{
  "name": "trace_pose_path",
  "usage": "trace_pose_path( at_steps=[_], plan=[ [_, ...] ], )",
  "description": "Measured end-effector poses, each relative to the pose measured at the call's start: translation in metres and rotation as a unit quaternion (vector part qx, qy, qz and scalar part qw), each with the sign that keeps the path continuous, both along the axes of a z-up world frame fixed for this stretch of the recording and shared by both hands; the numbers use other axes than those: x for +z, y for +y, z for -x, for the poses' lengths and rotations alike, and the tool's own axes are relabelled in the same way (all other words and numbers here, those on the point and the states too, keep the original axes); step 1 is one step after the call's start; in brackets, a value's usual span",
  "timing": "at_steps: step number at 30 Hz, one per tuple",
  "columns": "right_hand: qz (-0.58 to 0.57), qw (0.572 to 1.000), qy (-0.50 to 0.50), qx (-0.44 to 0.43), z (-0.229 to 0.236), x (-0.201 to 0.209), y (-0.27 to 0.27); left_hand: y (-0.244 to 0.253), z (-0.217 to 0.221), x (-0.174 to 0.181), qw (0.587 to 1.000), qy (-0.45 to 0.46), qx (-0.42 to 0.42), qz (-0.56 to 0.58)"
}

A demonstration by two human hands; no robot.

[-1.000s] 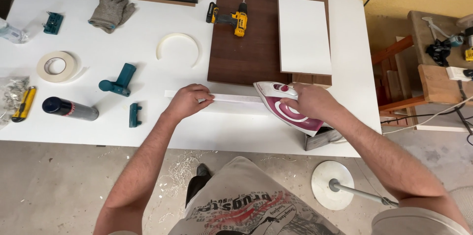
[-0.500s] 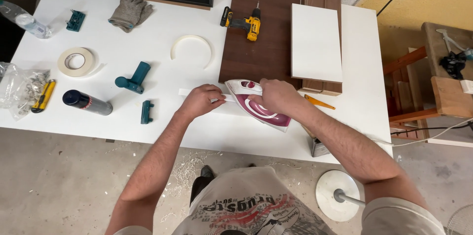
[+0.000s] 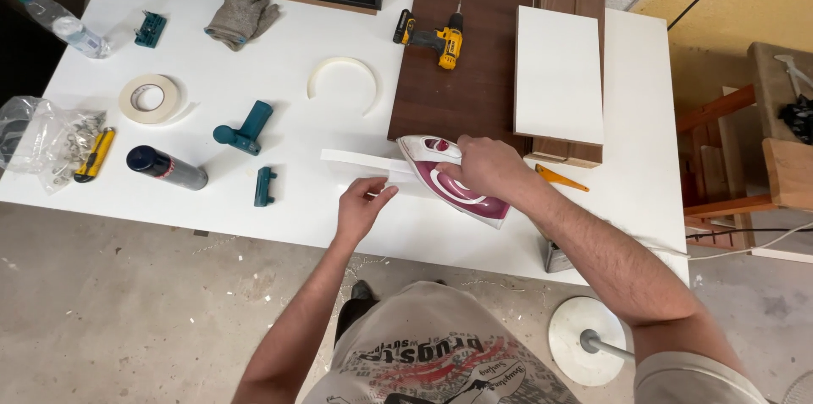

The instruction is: The person applies a white edge band to a wooden board using a household iron to activate the adhesive. They then use a clamp to secure the board and a small blue block to press the edge down. Finally, they trim the excess banding with a utility knife and smooth the surface with a sanding block.

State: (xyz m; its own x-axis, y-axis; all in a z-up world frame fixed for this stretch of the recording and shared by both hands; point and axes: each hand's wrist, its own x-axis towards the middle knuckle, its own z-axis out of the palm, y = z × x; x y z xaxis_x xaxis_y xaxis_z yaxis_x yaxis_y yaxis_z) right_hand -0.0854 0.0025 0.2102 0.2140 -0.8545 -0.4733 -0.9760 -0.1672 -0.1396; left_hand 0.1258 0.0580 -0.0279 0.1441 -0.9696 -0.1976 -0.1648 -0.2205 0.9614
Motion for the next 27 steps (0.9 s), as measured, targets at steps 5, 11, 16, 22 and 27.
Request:
trace_pose_path(
  at_steps=[5,11,16,22,27],
  plan=[
    [0.005,1.0,-0.008,0.015,0.002,0.001,0.003,-0.015,0.014,-0.016,0.998,0.016,0.046,0.044],
    [0.012,1.0,-0.016,0.012,0.001,0.003,-0.001,-0.013,0.018,-0.009,0.991,0.017,0.093,0.096],
    [0.018,0.999,-0.022,0.022,-0.003,-0.004,-0.005,-0.009,0.018,-0.013,0.984,-0.015,0.137,0.116],
    [0.028,0.999,-0.019,0.031,-0.015,-0.009,-0.009,-0.01,0.002,-0.012,0.984,-0.016,0.145,0.104],
    [0.032,0.998,-0.026,0.038,-0.032,-0.012,-0.015,-0.014,-0.017,-0.013,0.982,-0.018,0.163,0.098]
  ],
)
